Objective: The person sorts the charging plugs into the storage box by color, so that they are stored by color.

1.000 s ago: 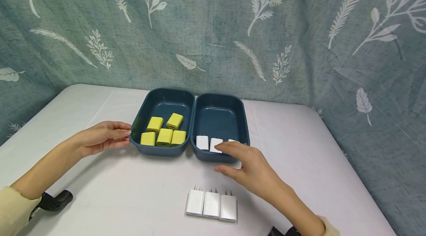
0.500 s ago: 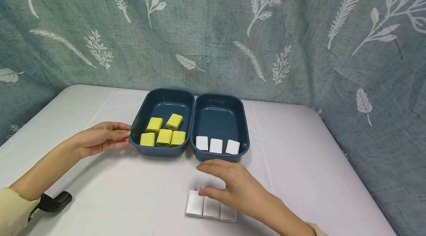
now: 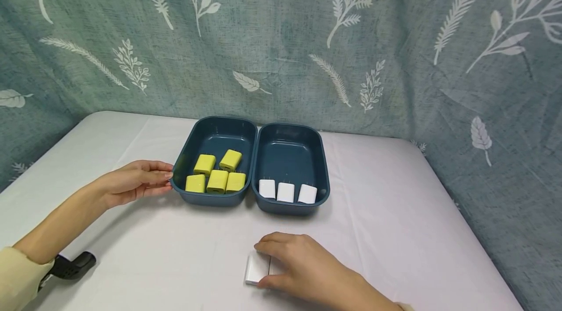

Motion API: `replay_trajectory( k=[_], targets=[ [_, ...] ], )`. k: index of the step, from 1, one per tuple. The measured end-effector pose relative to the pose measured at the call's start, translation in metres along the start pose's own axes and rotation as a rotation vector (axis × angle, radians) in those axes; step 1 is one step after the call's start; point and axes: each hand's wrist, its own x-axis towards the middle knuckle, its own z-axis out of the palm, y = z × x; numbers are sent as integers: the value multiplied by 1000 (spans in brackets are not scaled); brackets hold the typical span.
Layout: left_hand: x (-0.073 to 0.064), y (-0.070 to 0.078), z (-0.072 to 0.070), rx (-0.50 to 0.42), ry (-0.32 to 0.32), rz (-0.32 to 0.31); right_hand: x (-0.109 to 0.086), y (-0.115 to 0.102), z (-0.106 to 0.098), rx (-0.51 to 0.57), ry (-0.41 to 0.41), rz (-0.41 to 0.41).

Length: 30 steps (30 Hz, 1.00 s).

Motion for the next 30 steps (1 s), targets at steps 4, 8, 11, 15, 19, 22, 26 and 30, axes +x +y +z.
replay_trajectory(
  k=[4, 8, 11, 15, 19, 22, 26, 30],
  targets=[
    [0, 0, 0, -2, -4, 1, 0, -1, 3, -14, -52, 49],
    [0, -1, -1, -1, -5, 0, 0, -2, 5, -35, -95, 115],
    [0, -1, -1, 0, -7, 0, 0, -2, 7, -57, -93, 132],
    [0, -1, -1, -6, -6, 0, -1, -2, 9, -87, -68, 126],
    [1, -1, 0, -6, -6, 0, -1, -3, 10, -102, -55, 133],
    [0, 0, 0, -3, -1, 0, -1, -5, 10, -105, -61, 156],
    [0, 1, 0, -2, 5, -4, -1, -6, 10, -105, -62, 181],
    [0, 1, 0, -6, 3, -7, -1, -7, 13, -100, -36, 180]
  ],
)
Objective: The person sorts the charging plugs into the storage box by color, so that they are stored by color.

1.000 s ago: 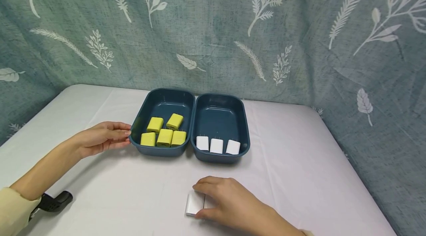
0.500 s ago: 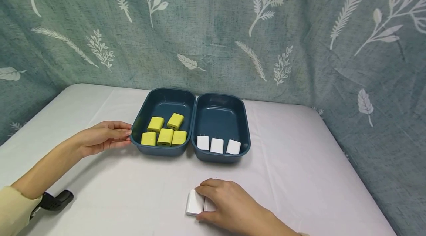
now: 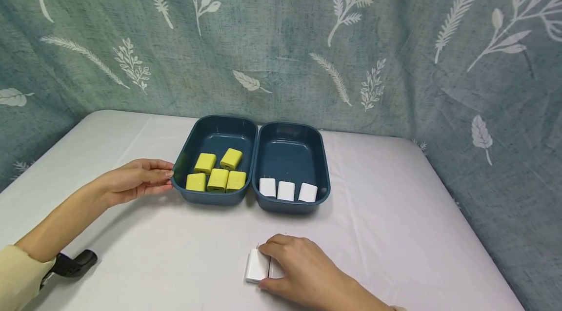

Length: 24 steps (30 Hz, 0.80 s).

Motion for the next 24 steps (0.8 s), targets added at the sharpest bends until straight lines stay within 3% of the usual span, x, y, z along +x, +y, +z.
replay_trajectory(
  k=[17, 24],
  targets=[
    [0, -1, -1, -7, -2, 4, 1, 0, 6, 72, 11, 39],
    [2, -3, -3, -11, -4, 13, 2, 5, 9, 107, 55, -12]
  ],
)
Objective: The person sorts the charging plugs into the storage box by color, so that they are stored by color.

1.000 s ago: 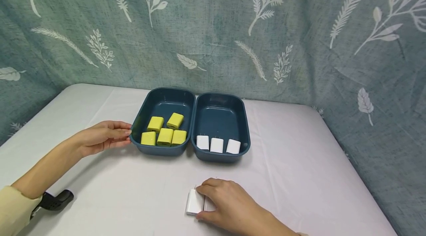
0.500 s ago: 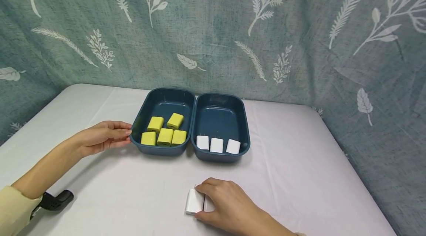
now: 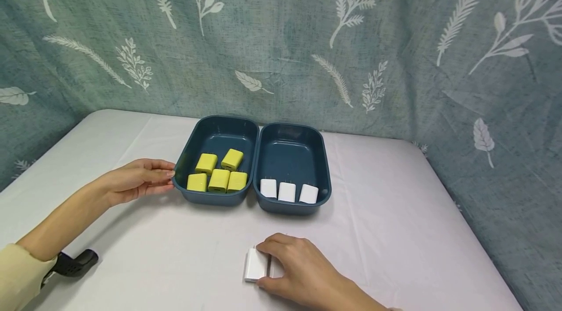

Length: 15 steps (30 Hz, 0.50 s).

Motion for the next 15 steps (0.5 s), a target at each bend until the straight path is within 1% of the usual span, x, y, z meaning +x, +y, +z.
replay_trajectory(
  k=[6, 15],
  targets=[
    [0, 1, 1, -10, 5, -9, -2, 3, -1, 48, 36, -25],
    [-1, 2, 1, -6, 0, -5, -2, 4, -10, 77, 89, -65]
  ],
)
